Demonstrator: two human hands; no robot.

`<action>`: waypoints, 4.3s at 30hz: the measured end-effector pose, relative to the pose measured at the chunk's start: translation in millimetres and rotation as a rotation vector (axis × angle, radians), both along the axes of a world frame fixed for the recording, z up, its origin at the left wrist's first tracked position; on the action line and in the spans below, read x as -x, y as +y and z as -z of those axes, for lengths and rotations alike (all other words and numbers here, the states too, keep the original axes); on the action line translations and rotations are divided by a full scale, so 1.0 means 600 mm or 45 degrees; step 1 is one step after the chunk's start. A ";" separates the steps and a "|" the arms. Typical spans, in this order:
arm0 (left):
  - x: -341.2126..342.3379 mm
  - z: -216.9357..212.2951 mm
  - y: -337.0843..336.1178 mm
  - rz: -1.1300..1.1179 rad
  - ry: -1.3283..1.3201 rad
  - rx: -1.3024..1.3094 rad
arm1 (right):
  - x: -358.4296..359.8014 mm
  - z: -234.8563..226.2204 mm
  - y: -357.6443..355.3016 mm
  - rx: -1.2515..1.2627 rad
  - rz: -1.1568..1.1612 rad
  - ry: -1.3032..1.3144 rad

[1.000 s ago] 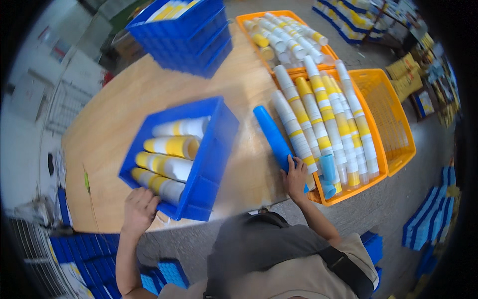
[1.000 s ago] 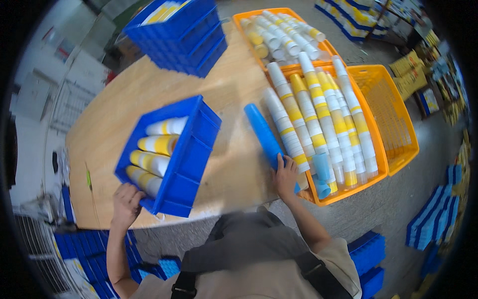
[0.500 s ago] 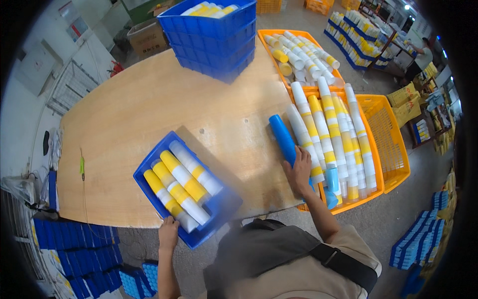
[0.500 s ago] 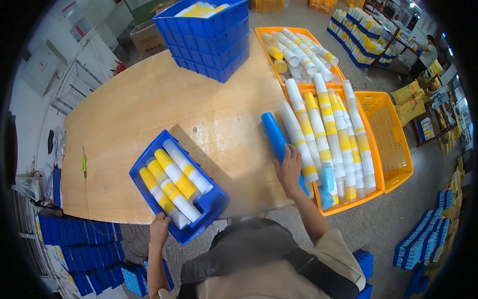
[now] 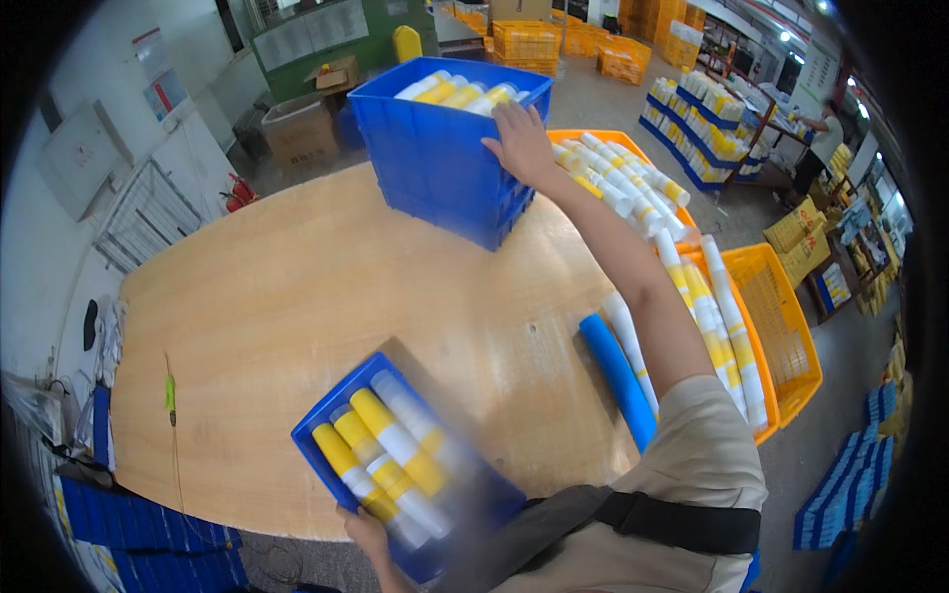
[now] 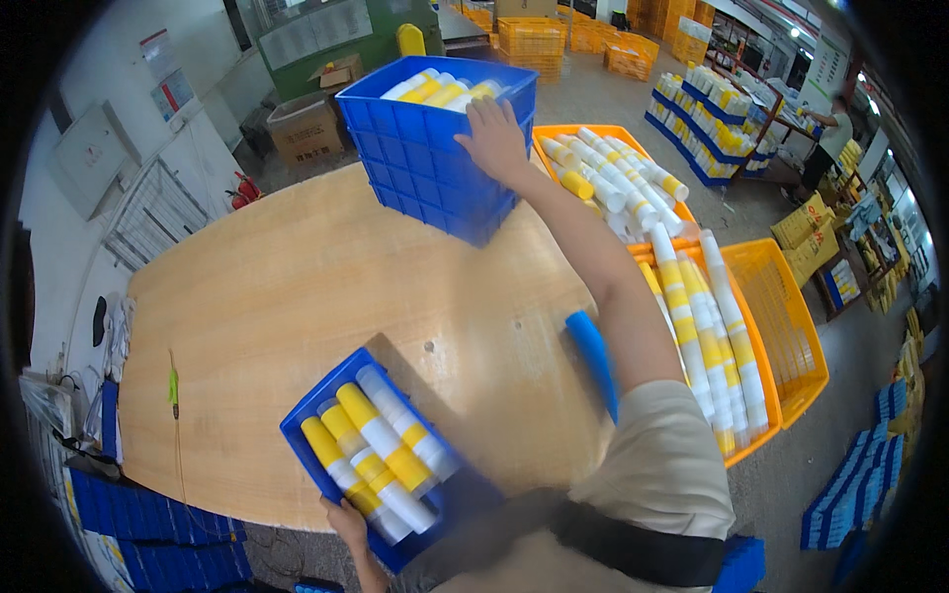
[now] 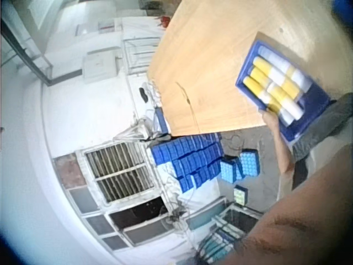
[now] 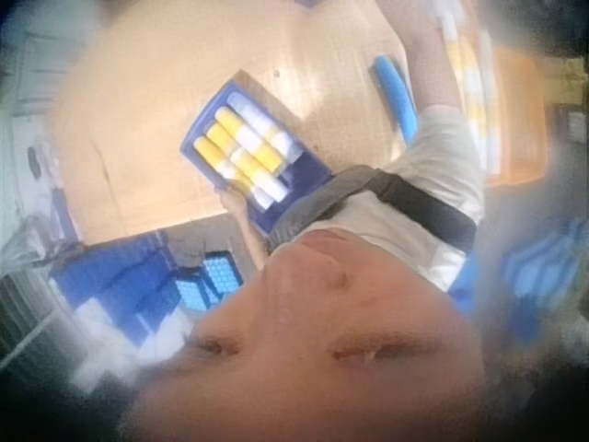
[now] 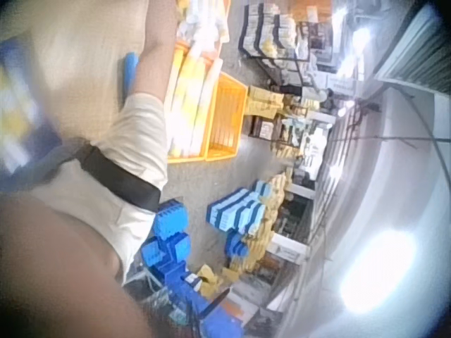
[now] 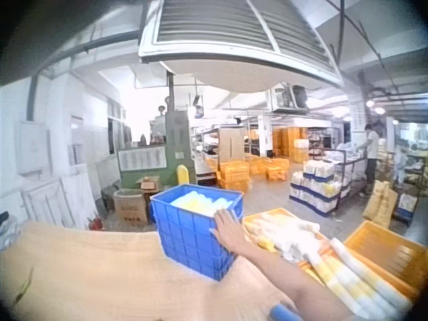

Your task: The person sorts cylindrical plastic tubes from a yellow basket into blue trays, separating them by color and stacking them. They then carry a filled tray to a nearby area and place it on the floor. Finally, they pick up a large yellow sack and carry it across the room.

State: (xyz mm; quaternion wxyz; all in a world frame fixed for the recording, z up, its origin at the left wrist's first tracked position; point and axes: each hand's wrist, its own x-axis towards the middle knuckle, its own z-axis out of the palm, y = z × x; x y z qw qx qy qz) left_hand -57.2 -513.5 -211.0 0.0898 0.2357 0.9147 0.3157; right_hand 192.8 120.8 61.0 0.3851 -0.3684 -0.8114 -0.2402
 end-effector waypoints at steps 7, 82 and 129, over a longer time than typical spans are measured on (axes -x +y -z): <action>0.101 -0.067 0.099 -0.257 0.584 0.378 | 0.084 -0.118 0.022 0.305 -0.165 -0.256; -0.158 -0.043 0.327 0.223 0.322 0.292 | 0.055 0.304 0.195 0.824 0.086 -0.270; -0.393 -0.076 0.482 1.401 0.238 -0.217 | -0.243 0.412 -0.593 1.838 -0.781 -1.044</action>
